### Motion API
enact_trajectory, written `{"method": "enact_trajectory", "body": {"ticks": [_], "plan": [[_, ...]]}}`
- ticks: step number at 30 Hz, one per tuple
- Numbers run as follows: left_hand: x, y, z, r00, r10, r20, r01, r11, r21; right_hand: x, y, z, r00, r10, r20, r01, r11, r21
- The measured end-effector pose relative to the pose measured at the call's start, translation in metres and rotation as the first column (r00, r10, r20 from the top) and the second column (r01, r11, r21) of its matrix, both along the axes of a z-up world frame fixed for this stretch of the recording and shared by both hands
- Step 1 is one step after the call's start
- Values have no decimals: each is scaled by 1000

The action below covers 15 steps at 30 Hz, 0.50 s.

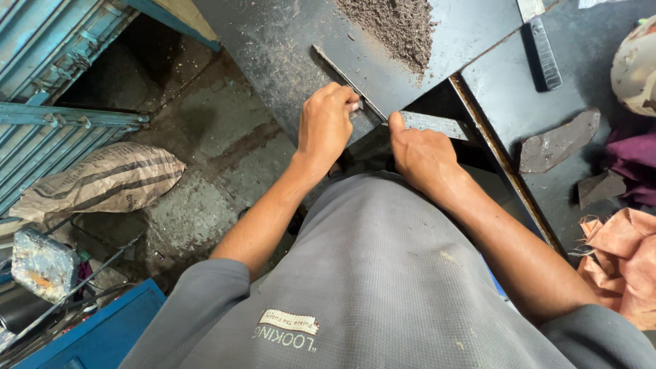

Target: The person files a small metal piece on a workbench using a hand file, repeatedly drawing the file across the metal to remove material. The person occasionally pauses to inspect the piece and reposition it before continuing the filing action.

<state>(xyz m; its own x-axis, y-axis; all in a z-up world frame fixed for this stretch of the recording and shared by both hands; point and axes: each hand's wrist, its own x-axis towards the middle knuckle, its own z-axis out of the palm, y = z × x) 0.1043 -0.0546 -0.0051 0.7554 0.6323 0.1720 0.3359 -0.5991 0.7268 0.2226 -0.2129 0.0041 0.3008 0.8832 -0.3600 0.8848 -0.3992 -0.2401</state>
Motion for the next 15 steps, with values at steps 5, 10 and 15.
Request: {"method": "enact_trajectory", "body": {"ticks": [5, 10, 15], "plan": [[5, 6, 1, 995, -97, -37, 100, 990, 98, 8, 6, 16, 1000, 18, 25, -16, 995, -100], [5, 9, 1, 986, -162, -23, 164, 974, 154, 8, 13, 13, 1000, 30, -1, -30, 990, -135], [5, 9, 3, 985, -172, -4, 171, 976, 135, 8, 17, -6, 999, 47, -15, -48, 993, -107]]}}
